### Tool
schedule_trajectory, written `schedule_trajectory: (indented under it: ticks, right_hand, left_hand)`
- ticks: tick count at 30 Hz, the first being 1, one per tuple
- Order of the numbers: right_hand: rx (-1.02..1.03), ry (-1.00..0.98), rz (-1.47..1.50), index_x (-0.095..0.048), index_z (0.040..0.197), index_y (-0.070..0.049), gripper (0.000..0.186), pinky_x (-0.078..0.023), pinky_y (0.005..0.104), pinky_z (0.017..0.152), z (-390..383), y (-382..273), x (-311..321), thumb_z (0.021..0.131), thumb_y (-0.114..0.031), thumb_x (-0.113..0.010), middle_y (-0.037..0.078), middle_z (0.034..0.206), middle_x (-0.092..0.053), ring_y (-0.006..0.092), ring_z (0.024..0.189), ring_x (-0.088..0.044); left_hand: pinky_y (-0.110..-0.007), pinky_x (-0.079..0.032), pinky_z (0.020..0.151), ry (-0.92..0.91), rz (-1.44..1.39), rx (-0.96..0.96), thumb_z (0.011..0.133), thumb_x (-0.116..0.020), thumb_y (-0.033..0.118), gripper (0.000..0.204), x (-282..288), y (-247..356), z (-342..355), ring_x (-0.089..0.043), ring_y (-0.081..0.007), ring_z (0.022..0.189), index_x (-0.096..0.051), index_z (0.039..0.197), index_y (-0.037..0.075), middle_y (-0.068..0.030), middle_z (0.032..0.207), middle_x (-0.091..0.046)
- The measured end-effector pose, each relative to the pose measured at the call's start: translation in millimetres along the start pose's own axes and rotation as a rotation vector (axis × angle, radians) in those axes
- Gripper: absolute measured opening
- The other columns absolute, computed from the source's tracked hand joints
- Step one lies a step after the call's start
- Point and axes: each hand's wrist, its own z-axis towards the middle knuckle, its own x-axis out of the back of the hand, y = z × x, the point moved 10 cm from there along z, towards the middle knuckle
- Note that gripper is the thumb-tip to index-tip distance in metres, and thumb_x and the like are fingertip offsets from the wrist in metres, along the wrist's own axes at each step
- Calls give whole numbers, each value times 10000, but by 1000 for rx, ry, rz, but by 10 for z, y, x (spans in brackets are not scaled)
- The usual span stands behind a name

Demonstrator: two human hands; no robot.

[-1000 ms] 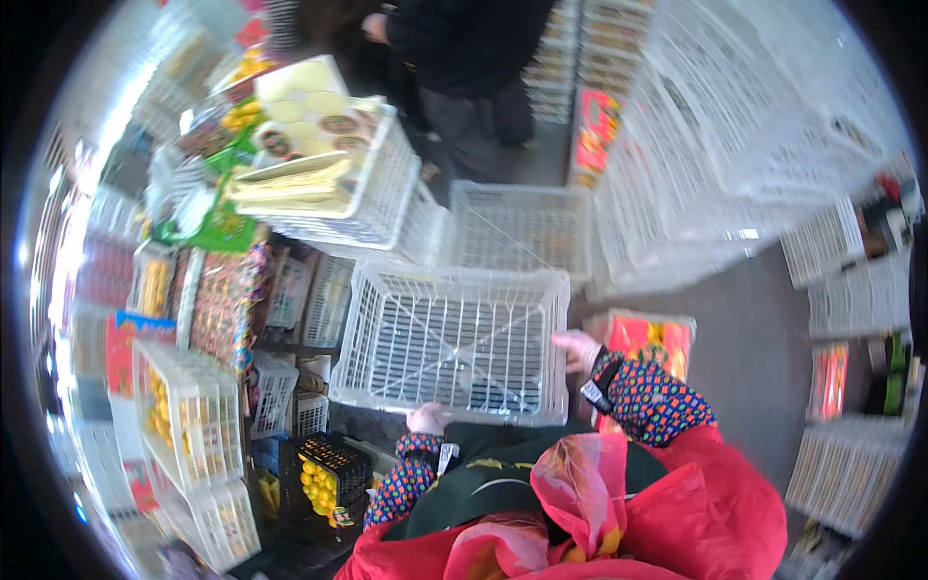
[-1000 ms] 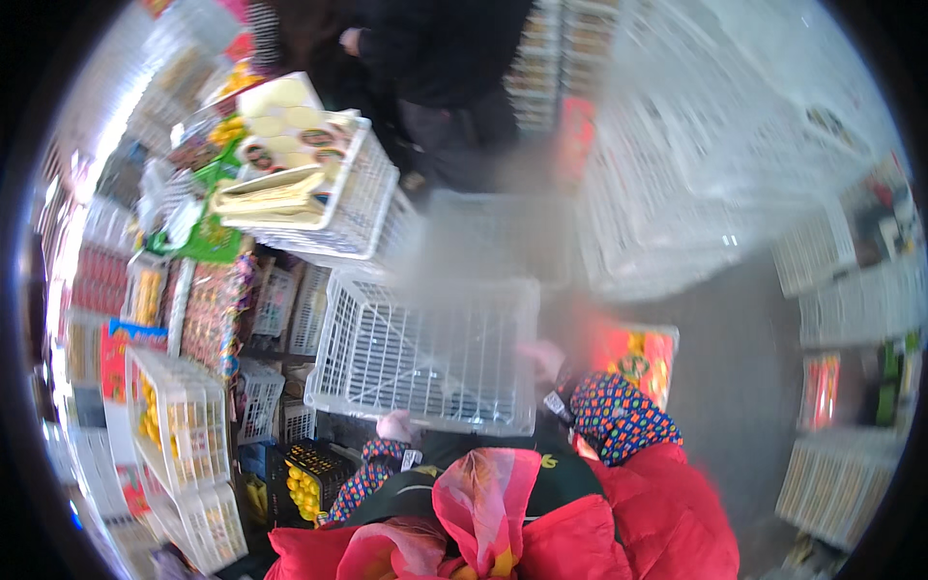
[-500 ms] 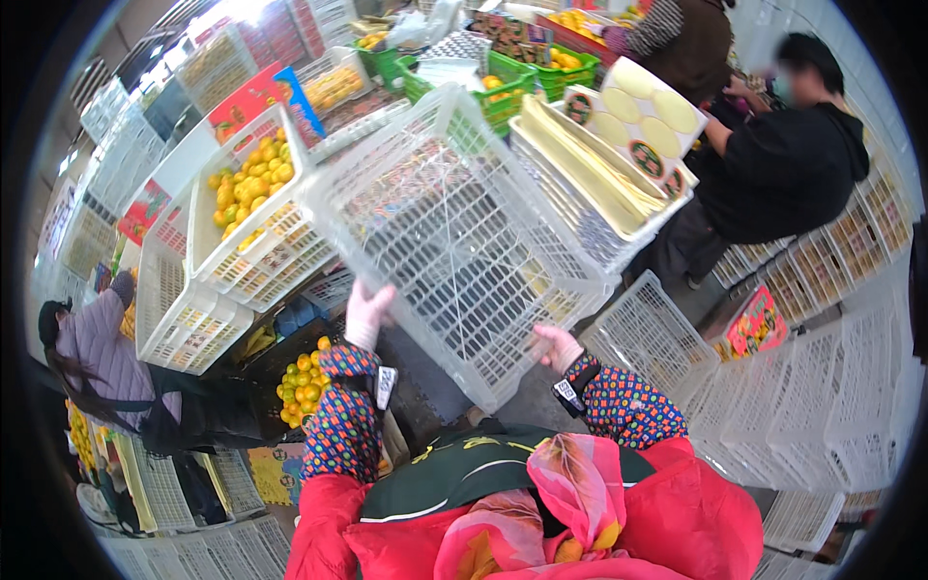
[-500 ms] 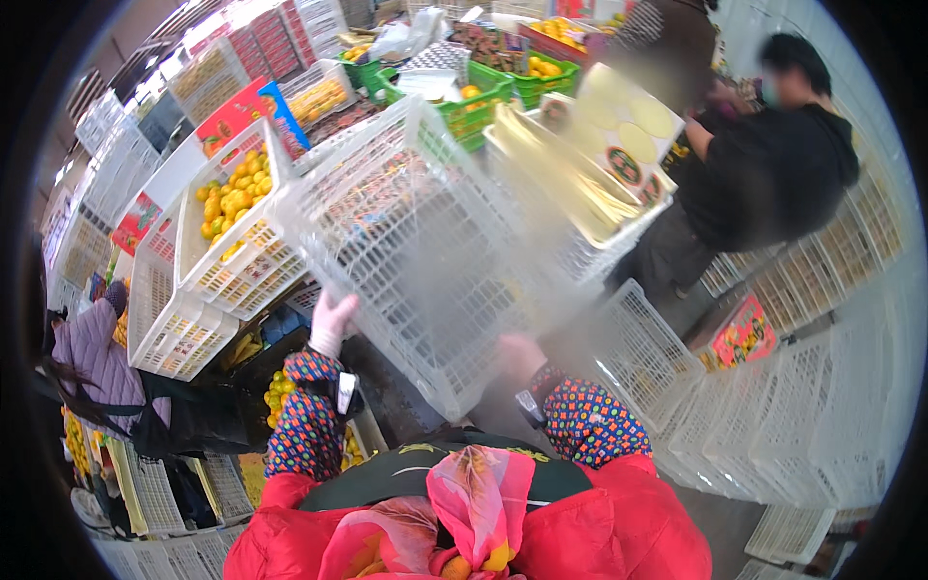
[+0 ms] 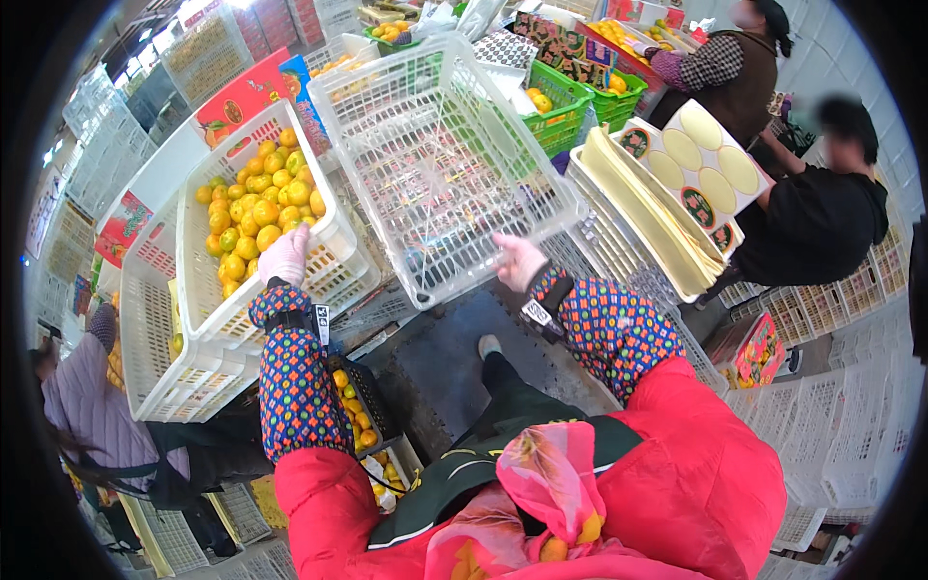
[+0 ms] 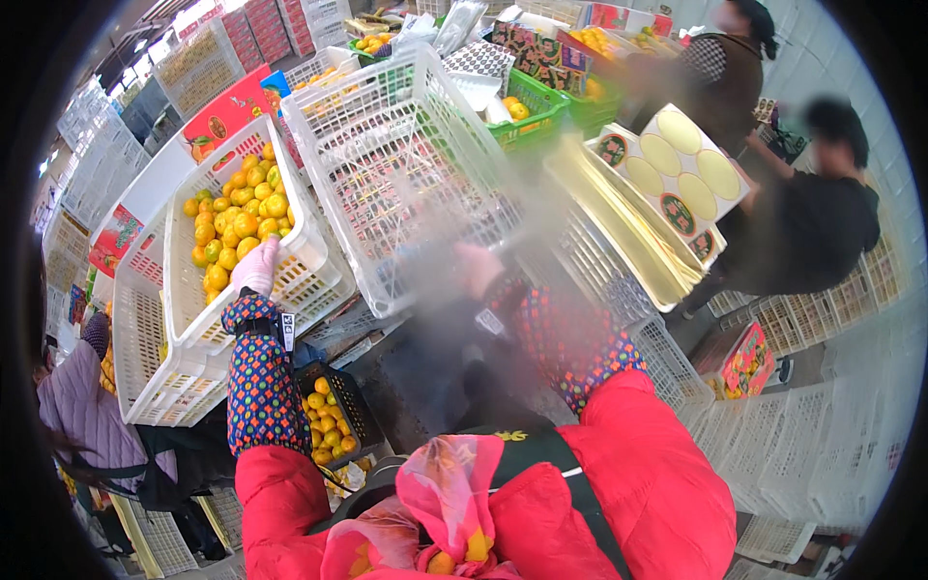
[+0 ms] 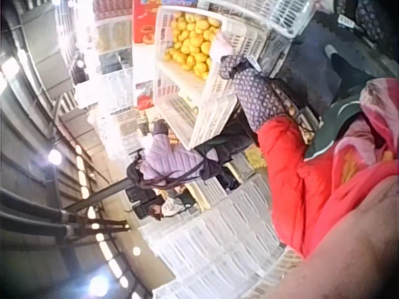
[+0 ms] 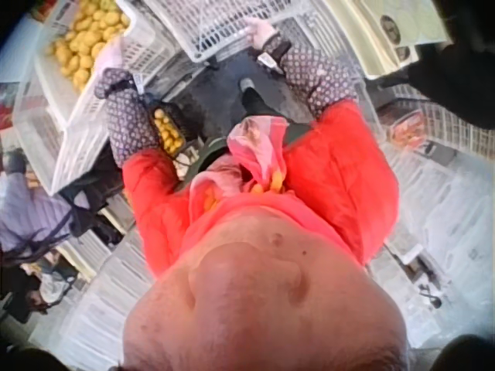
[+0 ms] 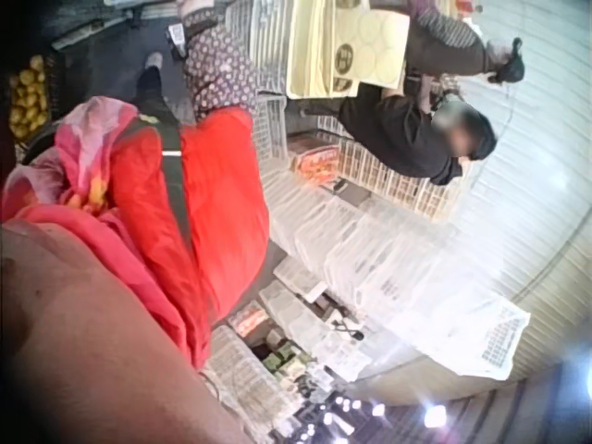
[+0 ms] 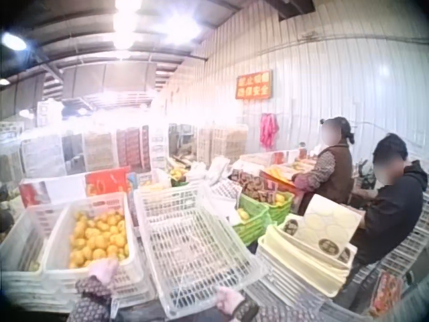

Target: The person applies small round stickers to individual oranges in a white crate, then places a red cardboard sleeve over the crate and seals it with a large round sticker. The person then lifts the completed crate and sets it aside before returning to the work area.

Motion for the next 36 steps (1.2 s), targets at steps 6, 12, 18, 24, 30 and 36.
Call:
schedule_trajectory:
  ticks: [6,12,18,24,30,36]
  right_hand:
    - [-16,-46,157,-553,1166,-174,401,-393,260,425,843,-740,-961,876,-376,-743,46,947,-593,181,635,-560]
    - [-312,98,398,-555,1187,-196,432,-381,272,432,1537,-621,-1351,864,-410,-744,44,977,-573,183,613,-525]
    - [-444,1,222,-569,1172,-170,454,-486,323,579,1355,-603,-1436,886,-489,-723,74,902,-609,181,731,-613]
    - [-131,-329,-460,-630,1255,-51,446,-535,277,636,683,-2028,-904,911,-331,-676,88,1024,-710,166,789,-698]
    - [160,512,-909,-634,1274,46,645,-528,343,880,1443,-4137,844,804,-365,-796,157,1134,-707,249,1019,-678]
    - [-285,408,-1609,-626,1255,88,786,-516,373,972,2754,-3847,1356,720,-453,-821,223,1243,-666,314,1113,-670]
  left_hand:
    - [-504,-492,846,-66,62,18,987,-243,681,778,190,-118,-76,-671,-404,961,-754,983,94,-201,958,-719]
    - [-510,-488,736,-58,125,57,1013,-319,606,653,402,5,-178,-666,-414,847,-735,898,115,-187,852,-702]
    - [-465,-494,693,48,-51,-76,1018,-463,412,431,613,220,-324,-647,-392,773,-715,854,103,-162,803,-678]
    - [-442,-482,656,-20,-38,-201,1012,-461,311,347,724,390,-411,-634,-355,742,-684,839,110,-121,779,-648]
    - [-410,-508,680,-129,-125,-43,995,-500,333,369,716,299,-336,-664,-348,744,-733,857,82,-139,796,-684]
    - [-406,-513,651,-105,-167,155,965,-549,323,336,766,205,-384,-671,-327,683,-742,876,63,-155,738,-679]
